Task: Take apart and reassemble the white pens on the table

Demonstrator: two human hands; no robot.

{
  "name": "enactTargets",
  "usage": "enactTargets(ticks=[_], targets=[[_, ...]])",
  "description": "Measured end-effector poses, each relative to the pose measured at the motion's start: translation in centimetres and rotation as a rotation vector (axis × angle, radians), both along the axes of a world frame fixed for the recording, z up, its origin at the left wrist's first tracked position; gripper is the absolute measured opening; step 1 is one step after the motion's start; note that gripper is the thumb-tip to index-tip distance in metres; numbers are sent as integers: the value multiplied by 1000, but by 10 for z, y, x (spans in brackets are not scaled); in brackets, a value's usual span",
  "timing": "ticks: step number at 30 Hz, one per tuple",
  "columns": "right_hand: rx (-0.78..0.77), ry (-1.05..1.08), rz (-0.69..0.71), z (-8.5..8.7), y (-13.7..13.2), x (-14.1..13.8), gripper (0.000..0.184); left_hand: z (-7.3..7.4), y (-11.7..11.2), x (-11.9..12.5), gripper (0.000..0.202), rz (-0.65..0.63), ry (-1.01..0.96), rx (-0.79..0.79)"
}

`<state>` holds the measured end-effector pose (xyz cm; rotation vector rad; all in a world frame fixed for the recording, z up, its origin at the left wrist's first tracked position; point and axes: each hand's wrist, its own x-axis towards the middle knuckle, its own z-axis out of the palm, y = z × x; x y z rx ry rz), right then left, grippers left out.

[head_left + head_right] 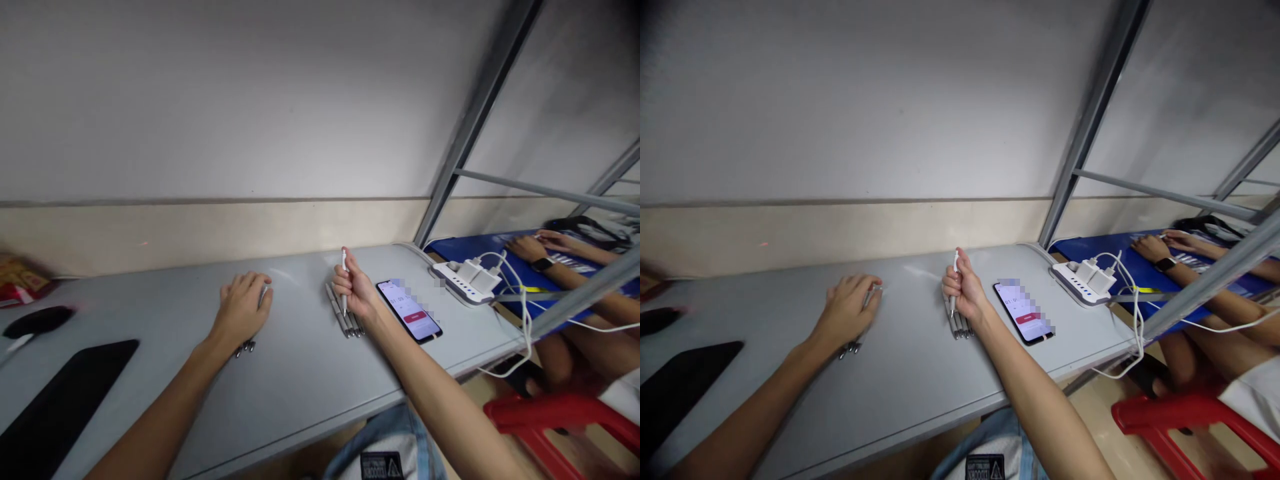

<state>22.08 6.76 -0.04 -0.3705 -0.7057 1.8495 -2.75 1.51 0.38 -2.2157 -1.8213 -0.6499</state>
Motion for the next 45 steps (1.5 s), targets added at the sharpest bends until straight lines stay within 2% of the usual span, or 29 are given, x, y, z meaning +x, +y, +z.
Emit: enactTargets(ticks=[5,13,24,35,45], targets=[[40,-2,-20,2,-1,3,23,-2,8,-18,22,63,34,-66],[51,-44,-23,4,-4,0,25,-8,13,-38,30,-4,-60,-250],[80,-92,14,1,-4,-3,28,-17,9,-22,36,-12,-99,-274],[71,-141,-2,1,-5,-7,33,-22,9,-22,36,-2,-108,-264],[85,-141,6,-2,-5,-9,32,-19,6,-20,36,-4,-90,-282]])
